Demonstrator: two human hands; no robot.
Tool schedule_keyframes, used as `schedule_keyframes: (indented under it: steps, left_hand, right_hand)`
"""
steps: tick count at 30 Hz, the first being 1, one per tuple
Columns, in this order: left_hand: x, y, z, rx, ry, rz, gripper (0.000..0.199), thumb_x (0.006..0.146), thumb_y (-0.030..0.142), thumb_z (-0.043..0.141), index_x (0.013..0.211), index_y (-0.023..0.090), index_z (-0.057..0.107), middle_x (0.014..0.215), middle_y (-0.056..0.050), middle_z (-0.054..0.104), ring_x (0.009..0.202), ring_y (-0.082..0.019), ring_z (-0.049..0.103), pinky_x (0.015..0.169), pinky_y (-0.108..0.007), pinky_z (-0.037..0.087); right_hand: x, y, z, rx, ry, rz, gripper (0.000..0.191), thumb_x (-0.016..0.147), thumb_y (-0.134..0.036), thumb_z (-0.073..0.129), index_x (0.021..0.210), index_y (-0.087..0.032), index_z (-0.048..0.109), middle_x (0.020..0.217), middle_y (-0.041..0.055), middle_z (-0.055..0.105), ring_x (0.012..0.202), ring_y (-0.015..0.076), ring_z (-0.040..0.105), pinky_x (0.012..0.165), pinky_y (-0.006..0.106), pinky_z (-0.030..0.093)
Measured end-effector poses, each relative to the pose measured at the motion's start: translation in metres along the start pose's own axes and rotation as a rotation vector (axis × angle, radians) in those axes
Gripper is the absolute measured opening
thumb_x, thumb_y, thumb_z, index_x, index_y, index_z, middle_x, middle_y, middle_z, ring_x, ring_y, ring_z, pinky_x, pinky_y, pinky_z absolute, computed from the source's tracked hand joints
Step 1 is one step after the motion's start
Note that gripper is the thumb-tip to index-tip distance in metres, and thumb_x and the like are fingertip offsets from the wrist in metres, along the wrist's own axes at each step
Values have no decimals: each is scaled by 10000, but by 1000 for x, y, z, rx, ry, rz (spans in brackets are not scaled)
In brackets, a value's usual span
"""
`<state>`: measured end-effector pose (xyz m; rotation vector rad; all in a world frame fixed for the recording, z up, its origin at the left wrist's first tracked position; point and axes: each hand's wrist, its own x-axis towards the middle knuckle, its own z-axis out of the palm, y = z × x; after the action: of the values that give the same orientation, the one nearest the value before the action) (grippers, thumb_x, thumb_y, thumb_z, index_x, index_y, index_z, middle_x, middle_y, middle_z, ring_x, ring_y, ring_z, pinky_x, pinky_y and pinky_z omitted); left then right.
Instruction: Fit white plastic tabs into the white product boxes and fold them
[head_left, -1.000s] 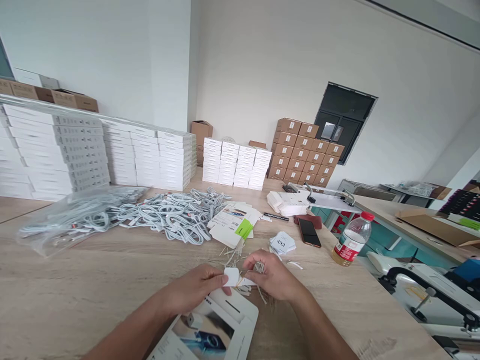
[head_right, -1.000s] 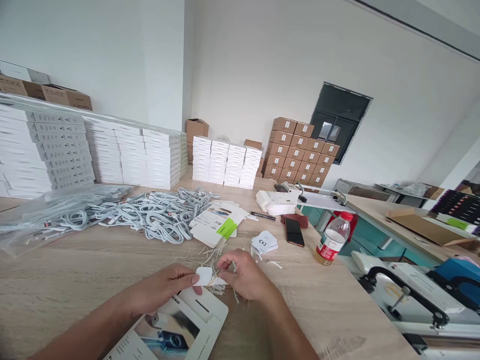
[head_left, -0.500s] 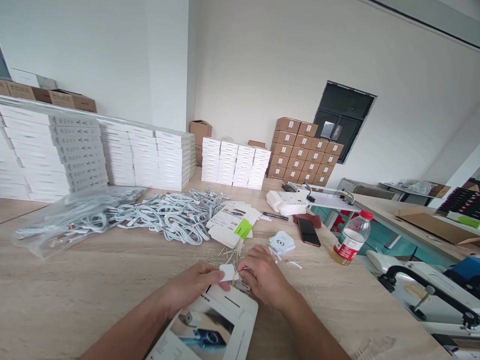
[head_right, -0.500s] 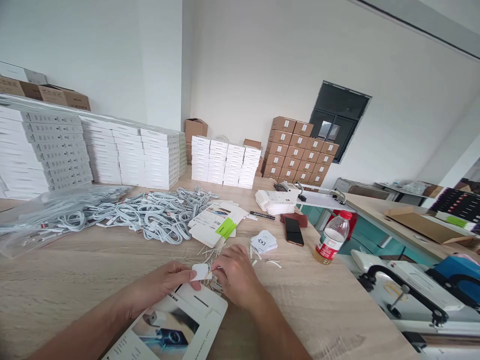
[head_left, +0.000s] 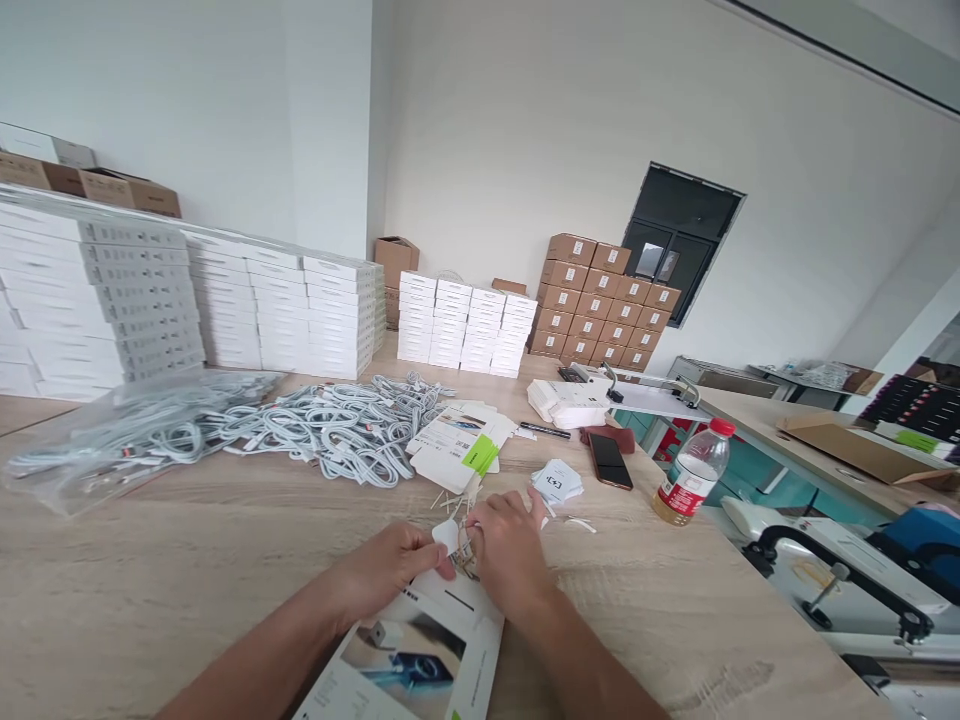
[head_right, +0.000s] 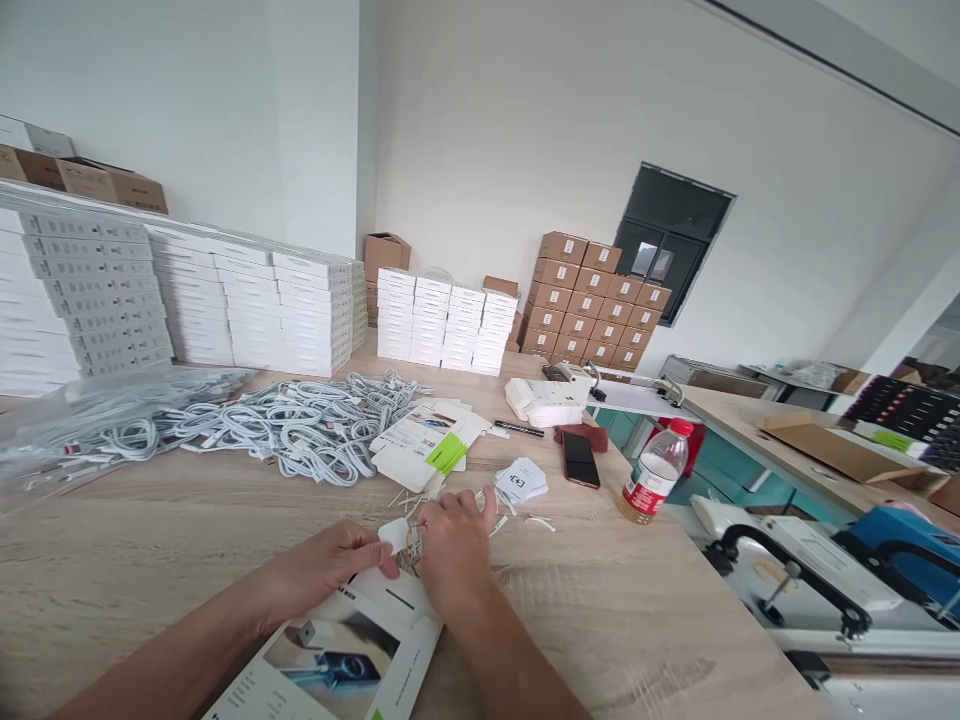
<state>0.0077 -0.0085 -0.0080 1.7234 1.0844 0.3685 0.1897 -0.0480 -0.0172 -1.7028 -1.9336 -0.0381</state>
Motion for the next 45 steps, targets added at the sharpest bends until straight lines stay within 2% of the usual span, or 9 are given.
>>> schedule_keyframes:
  steps: [10,15,19,23,26,30,35,40,45]
  left_hand:
    - [-3,13,3,141,46,17,406,775,505,491,770,182,737,600,22,426,602,-159,392,586,-260,279]
    - [-9,19,12,220,-30,34,491,794,597,481,811,200,771,575,24,384,560,-162,370,556,-266,250]
    - [-3,12,6,165,38,48,500,805,613,486,826,197,764,625,13,435,608,-173,399,589,-266,272]
    - [3,-2,-4,78,-17,62,545,827,653,468,861,185,745,665,10,470,641,-171,418,614,-261,286]
    - [3,-6,-5,72,-40,75,565,841,668,454,893,182,738,667,17,450,632,-159,399,611,-259,276]
    - [0,-4,-1,107,-58,146,524,849,640,474,870,185,733,646,35,393,605,-143,353,583,-251,249]
    - [-3,3,-1,41,-43,186,488,844,616,510,840,176,721,638,41,404,602,-133,341,581,-246,256]
    - [-11,10,-3,-151,20,128,513,787,662,576,858,185,749,757,4,585,711,-164,476,635,-245,341]
    - [-16,11,0,-496,-39,42,444,752,586,664,901,180,764,763,-15,649,673,-174,547,585,-255,375]
  right_hand:
    - [11,-14,7,-166,-39,52,130,738,-208,656,862,-172,663,876,103,689,970,296,547,1106,581,96]
    - [22,17,-5,-174,39,211,212,739,-41,564,876,-166,665,936,127,701,1012,294,546,1085,551,131]
    - [20,48,-15,-53,55,257,174,858,-136,528,850,-216,681,918,62,724,991,246,572,1028,488,241]
    - [16,66,-20,54,1,253,245,863,-168,550,677,-232,696,807,39,729,894,230,602,937,458,326]
    - [15,69,-25,109,27,240,168,838,-177,602,751,-238,732,932,71,733,1005,273,578,965,490,321]
    - [11,53,-27,254,41,138,172,886,-331,603,963,-250,735,1052,59,712,1051,241,587,917,398,421]
    - [1,20,-19,787,-174,13,162,806,-338,679,907,-220,727,767,-6,679,686,149,587,602,258,450]
    - [1,14,-24,824,143,-96,53,819,-242,668,809,-232,719,783,4,685,701,153,599,644,277,476]
    - [-2,14,-28,704,199,-348,173,880,-180,620,917,-284,753,898,40,718,830,183,665,723,318,535]
